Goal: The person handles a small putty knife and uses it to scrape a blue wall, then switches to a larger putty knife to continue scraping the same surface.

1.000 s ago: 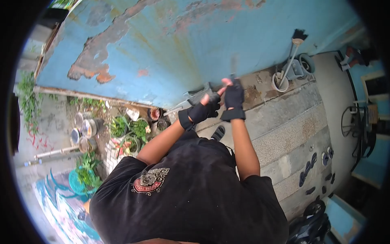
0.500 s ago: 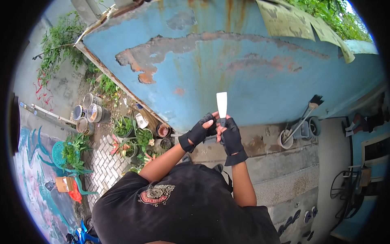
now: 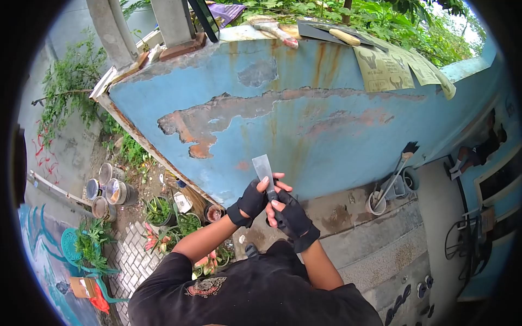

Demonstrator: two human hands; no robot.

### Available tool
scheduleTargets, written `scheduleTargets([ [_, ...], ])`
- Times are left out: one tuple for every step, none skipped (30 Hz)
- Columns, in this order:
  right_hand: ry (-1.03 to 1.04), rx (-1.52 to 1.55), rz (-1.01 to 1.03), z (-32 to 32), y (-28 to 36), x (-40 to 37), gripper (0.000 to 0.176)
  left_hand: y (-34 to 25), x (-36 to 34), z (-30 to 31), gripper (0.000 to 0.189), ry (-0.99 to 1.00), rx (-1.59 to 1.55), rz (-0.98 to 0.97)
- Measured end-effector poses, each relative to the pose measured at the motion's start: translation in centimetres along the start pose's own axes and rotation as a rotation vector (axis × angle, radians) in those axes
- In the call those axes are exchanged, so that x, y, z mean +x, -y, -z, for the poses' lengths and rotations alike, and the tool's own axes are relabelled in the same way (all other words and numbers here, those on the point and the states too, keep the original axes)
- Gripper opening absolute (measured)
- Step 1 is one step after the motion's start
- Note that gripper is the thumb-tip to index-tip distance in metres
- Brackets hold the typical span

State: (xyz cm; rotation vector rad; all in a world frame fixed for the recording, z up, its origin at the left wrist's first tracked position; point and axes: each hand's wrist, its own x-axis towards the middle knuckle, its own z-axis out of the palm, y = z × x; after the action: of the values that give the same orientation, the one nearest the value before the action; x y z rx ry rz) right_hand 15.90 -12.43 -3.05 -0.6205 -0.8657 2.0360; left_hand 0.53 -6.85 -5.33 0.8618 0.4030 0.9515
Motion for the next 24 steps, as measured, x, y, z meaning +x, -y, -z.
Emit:
scheduleTargets([
  [0.013, 0.093, 0.009, 0.1, 0.3, 0.4, 0.050, -0.7, 0.6, -0.2, 0.054, -0.031, 0.055, -0.005],
  [0.027, 0.186, 0.017, 0.2, 0.7, 0.8, 0.049, -1.4, 1.2, -0.5, 0.049, -0.062, 0.111, -0.011],
  [0.070, 0.228, 0.027, -0.1, 1.8, 1.2, 0.038, -2.1, 1.6, -1.1, 0.042, -0.111, 0.096, -0.024],
  [0.074, 0.228, 0.023, -0.1, 2.5, 1.6, 0.038, -2.6, 2.1, -1.4, 0.042, -0.117, 0.097, -0.027],
  [0.166, 0.360, -0.001, 0.2, 3.3, 2.1, 0.030, -3.1, 2.8, -1.5, 0.042, -0.121, 0.100, -0.076],
  [0.259, 0.493, -0.030, 0.4, 4.2, 2.6, 0.023, -3.6, 3.5, -1.7, 0.042, -0.128, 0.103, -0.126],
  [0.262, 0.554, -0.098, 0.4, 5.1, 3.1, 0.013, -4.1, 4.3, -1.9, 0.040, -0.176, 0.162, -0.169],
  [0.272, 0.555, -0.112, 0.7, 5.8, 3.5, 0.013, -4.5, 5.0, -2.3, 0.040, -0.190, 0.165, -0.177],
  [0.307, 0.588, -0.139, 1.1, 6.6, 3.9, 0.014, -5.5, 5.5, -3.4, 0.040, -0.210, 0.182, -0.196],
  [0.345, 0.616, -0.166, 1.4, 7.7, 4.4, 0.015, -6.3, 6.4, -4.2, 0.039, -0.228, 0.200, -0.222],
  [0.386, 0.618, -0.163, 1.5, 8.9, 4.7, 0.015, -6.7, 7.6, -4.6, 0.041, -0.200, 0.231, -0.287],
  [0.400, 0.619, -0.182, 1.7, 10.0, 5.0, 0.015, -7.3, 8.4, -5.2, 0.041, -0.220, 0.236, -0.298],
  [0.398, 0.558, -0.166, 1.9, 11.2, 5.2, 0.015, -8.2, 9.2, -6.1, 0.043, -0.201, 0.158, -0.328],
  [0.398, 0.493, -0.147, 2.3, 12.4, 5.6, 0.015, -8.9, 10.2, -6.9, 0.045, -0.179, 0.080, -0.363],
  [0.395, 0.497, -0.139, 2.7, 13.4, 6.0, 0.010, -9.3, 11.4, -7.5, 0.047, -0.193, 0.063, -0.392],
  [0.407, 0.496, -0.159, 3.0, 14.6, 6.5, 0.010, -9.4, 12.6, -7.8, 0.047, -0.211, 0.065, -0.406],
  [0.403, 0.430, -0.149, 3.2, 15.7, 7.0, 0.008, -9.4, 13.7, -7.8, 0.046, -0.220, 0.055, -0.453],
  [0.402, 0.365, -0.140, 3.4, 16.7, 7.5, 0.007, -9.6, 14.6, -8.0, 0.046, -0.230, 0.046, -0.501],
  [0.411, 0.355, -0.162, 3.6, 17.7, 8.2, 0.007, -9.9, 15.3, -8.3, 0.044, -0.257, 0.024, -0.545],
  [0.421, 0.360, -0.182, 3.7, 18.5, 8.9, 0.007, -10.2, 15.9, -8.3, 0.044, -0.279, 0.028, -0.552],
  [0.472, 0.303, -0.181, 3.8, 19.3, 9.6, 0.007, -10.6, 16.4, -8.3, 0.044, -0.299, 0.025, -0.590],
  [0.520, 0.247, -0.181, 3.9, 19.7, 10.2, 0.010, -11.0, 16.6, -8.4, 0.044, -0.320, 0.019, -0.627],
  [0.540, 0.270, -0.207, 4.2, 19.8, 10.8, 0.011, -11.5, 16.7, -8.7, 0.044, -0.350, 0.019, -0.635],
  [0.549, 0.267, -0.228, 4.1, 20.0, 11.2, 0.011, -12.0, 17.1, -8.5, 0.044, -0.368, 0.017, -0.649],
])
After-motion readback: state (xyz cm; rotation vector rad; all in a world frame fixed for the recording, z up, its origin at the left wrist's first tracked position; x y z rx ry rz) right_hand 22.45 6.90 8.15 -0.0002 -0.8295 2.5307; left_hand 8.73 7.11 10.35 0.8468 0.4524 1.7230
